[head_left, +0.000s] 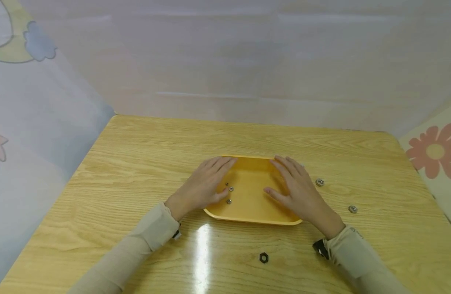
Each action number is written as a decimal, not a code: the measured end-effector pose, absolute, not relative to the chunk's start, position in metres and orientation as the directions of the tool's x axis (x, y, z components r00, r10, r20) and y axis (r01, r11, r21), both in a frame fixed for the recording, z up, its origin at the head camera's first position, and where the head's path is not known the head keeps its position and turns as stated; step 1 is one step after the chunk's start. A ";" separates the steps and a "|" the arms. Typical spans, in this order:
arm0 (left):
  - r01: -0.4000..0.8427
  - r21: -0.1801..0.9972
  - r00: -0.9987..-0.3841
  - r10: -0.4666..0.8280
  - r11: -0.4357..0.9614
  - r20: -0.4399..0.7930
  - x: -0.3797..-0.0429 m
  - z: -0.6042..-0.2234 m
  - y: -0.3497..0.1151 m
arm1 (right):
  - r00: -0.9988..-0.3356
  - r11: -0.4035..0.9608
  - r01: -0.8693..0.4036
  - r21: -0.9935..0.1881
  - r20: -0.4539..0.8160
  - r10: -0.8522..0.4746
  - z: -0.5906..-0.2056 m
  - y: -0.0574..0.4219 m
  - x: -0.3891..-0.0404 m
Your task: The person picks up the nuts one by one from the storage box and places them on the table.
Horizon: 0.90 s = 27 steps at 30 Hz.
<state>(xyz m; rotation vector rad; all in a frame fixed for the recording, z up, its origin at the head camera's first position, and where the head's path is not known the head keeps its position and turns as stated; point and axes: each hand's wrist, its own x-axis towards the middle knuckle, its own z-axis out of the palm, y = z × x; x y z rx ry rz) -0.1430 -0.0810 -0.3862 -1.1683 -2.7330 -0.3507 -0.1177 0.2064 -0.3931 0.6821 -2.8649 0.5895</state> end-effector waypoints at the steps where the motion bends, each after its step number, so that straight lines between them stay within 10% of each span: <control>1: 0.732 0.166 -0.681 0.700 0.660 0.218 -0.143 -0.386 -0.081 | -0.886 0.821 -0.460 -0.337 0.223 -0.405 -0.393 0.206 -0.118; 14: 0.673 0.234 -0.729 0.684 0.702 0.045 -0.147 -0.382 -0.074 | -0.874 0.820 -0.484 -0.306 0.214 -0.437 -0.394 0.206 -0.117; 27: 0.668 0.178 -0.744 0.648 0.723 0.164 -0.150 -0.387 -0.062 | -0.868 0.809 -0.495 -0.317 0.210 -0.449 -0.392 0.208 -0.117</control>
